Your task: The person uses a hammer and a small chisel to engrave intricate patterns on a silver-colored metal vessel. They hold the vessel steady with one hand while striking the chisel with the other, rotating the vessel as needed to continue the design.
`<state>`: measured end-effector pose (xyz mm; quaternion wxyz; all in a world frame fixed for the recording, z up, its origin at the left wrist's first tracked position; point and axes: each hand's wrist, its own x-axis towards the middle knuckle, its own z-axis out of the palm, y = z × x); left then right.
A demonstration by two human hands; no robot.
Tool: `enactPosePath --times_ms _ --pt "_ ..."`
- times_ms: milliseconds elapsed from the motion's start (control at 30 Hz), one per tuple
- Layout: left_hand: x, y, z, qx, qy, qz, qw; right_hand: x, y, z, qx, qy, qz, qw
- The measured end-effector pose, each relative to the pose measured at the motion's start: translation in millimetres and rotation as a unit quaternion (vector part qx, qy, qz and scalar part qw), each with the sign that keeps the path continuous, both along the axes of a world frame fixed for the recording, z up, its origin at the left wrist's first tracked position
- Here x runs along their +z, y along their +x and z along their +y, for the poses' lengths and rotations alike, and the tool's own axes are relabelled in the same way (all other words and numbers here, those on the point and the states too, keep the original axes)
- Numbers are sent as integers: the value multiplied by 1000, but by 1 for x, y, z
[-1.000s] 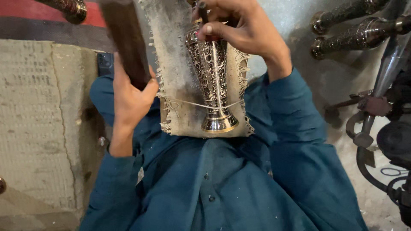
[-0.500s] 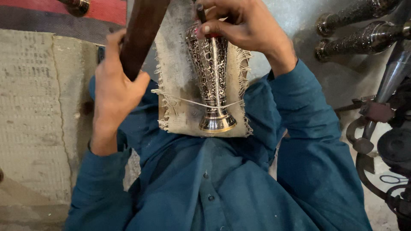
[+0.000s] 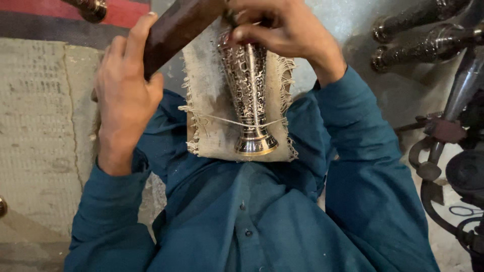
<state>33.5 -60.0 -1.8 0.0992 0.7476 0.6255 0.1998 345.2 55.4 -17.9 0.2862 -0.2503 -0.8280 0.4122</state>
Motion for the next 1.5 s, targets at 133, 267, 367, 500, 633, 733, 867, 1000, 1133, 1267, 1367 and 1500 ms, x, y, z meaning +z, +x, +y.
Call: enactPosePath --times_ms 133,267,367,500,633,733,867,1000,1133,1267,1367,1500 --pt "-2 -2 -1 -81 43 -177 980 -5 -4 -14 -56 -37 35 997" --pt "-2 0 2 -76 22 -197 977 -4 -5 -13 -63 -3 17 998" --pt "1 2 5 -94 54 -219 970 -3 -1 -11 -45 -10 22 999" --pt "8 3 6 -21 -16 -276 961 -6 0 -11 -44 30 20 998" --pt "14 2 7 -91 111 -82 986 -9 2 -7 -50 35 -18 998" --pt "16 2 11 -75 105 -21 991 -12 2 -6 -56 38 -18 998" --pt "14 1 13 -73 117 -8 990 -11 3 -7 -44 17 3 999" --pt "10 0 15 -84 125 -75 986 -9 1 -8 -60 16 -4 998" --pt "7 0 17 -75 136 -25 988 -8 0 -7 -48 -18 13 999" --pt "5 1 19 -76 135 -29 988 -11 2 -6 -51 14 5 999" --pt "7 2 20 -81 106 -123 983 -13 3 -6 -62 30 -5 998" --pt "11 5 21 -73 201 69 974 -14 2 -4 -37 4 30 999"
